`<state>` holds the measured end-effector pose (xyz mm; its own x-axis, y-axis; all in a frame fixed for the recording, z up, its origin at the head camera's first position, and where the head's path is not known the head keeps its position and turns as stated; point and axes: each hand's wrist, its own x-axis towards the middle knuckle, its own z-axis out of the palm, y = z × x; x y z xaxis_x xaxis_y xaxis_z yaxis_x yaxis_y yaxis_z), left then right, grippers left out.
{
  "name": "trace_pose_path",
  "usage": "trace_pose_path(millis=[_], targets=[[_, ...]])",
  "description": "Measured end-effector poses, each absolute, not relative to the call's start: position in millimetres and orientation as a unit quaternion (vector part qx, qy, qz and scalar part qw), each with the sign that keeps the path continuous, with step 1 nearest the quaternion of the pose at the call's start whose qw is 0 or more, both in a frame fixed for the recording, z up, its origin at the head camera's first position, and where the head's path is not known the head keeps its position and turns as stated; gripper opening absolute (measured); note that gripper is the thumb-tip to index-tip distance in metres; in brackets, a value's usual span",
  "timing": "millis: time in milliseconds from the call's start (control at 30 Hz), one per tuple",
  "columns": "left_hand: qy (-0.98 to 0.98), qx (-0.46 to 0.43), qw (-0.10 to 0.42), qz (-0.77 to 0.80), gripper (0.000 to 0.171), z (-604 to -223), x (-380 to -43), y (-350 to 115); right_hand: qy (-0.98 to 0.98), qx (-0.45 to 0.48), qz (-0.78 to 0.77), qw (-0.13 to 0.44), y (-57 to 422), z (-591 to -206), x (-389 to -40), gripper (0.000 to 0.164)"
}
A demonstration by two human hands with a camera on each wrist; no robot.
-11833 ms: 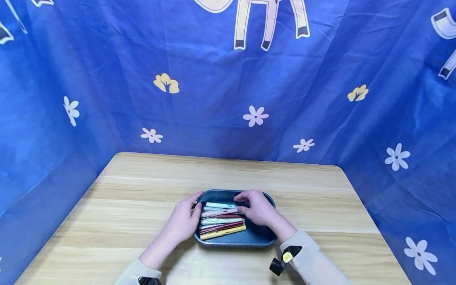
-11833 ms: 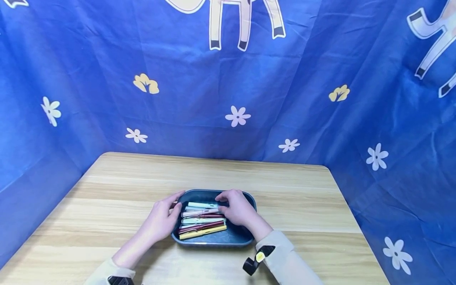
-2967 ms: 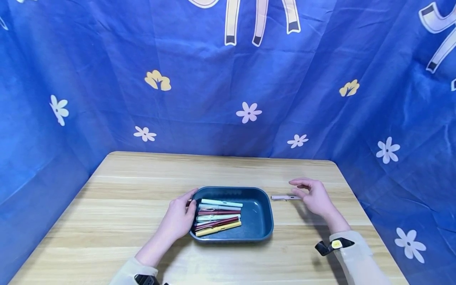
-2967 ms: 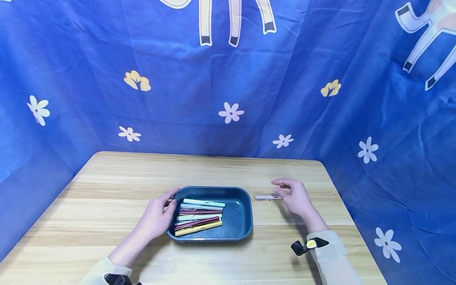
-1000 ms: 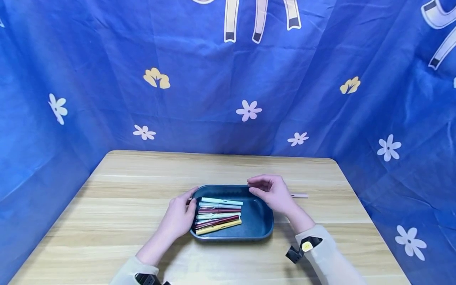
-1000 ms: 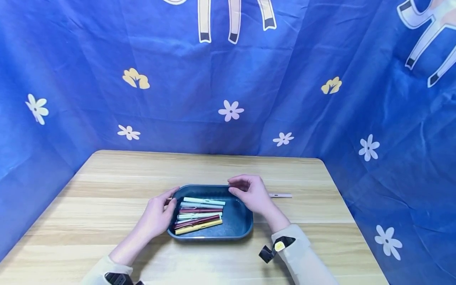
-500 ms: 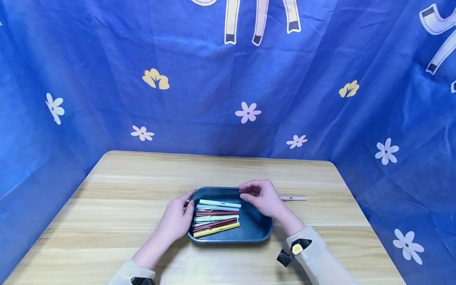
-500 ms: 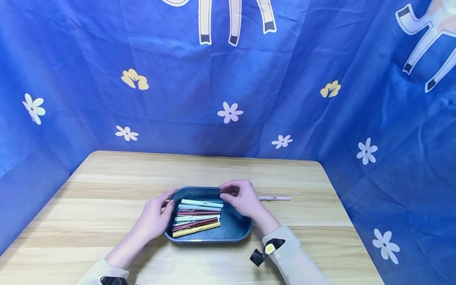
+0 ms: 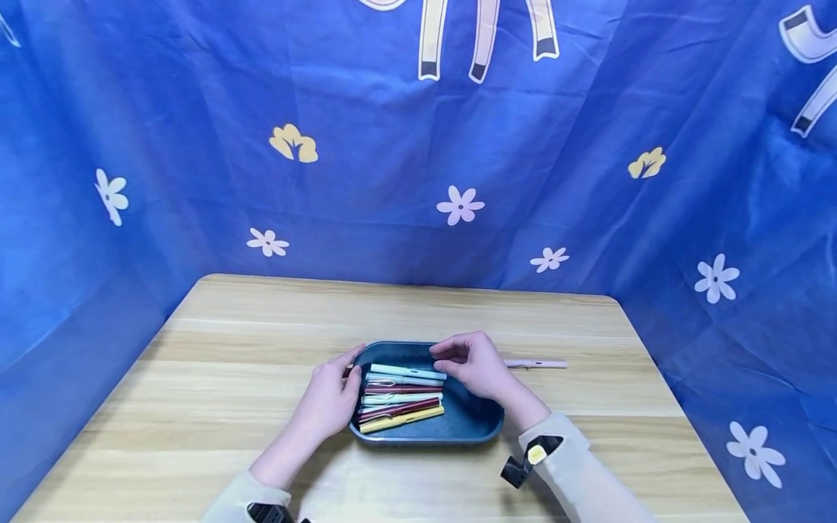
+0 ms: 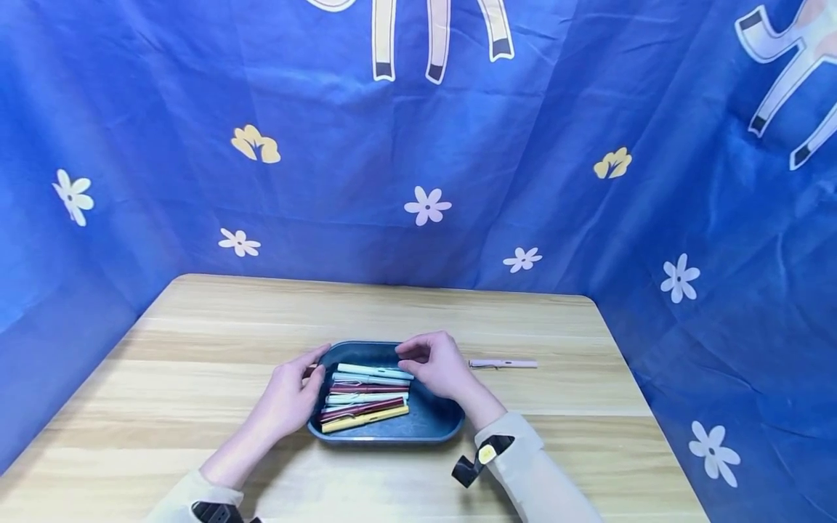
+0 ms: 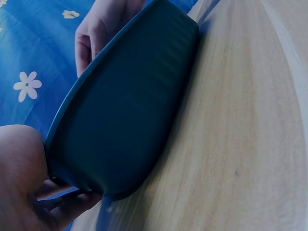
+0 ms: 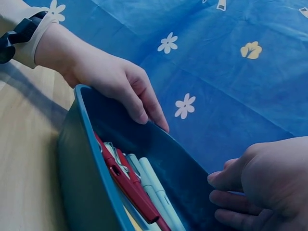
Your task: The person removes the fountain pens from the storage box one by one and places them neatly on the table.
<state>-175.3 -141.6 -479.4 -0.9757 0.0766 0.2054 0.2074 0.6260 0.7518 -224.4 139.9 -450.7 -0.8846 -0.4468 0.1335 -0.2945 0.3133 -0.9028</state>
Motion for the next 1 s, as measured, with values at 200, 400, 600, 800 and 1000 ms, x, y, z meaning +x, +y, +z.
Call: trace_pose_path(millis=[200,400,600,800,1000], targets=[[-0.898,-0.076,0.077,-0.426,0.045,-477.4,-174.2,-143.2,0.806,-0.239,-0.535,0.079,134.3,-455.8,-227.0,0.02],[-0.898,-0.076,0.078,-0.426,0.044,-477.3,-173.0,-143.2,0.819,-0.239,-0.514,0.088,129.8,-459.4,-228.1,0.019],[-0.897,-0.079,0.083,-0.426,0.045,-479.2,-173.1,-143.1,0.85,-0.234,-0.464,0.088,127.8,-465.0,-226.6,0.019],[-0.897,-0.078,0.083,-0.428,0.044,-479.4,-170.4,-144.8,0.864,-0.243,-0.431,0.095,123.8,-470.8,-225.4,0.019],[-0.895,-0.08,0.083,-0.431,0.044,-479.0,-170.4,-145.1,0.875,-0.256,-0.401,0.09,120.1,-470.6,-226.3,0.017]])
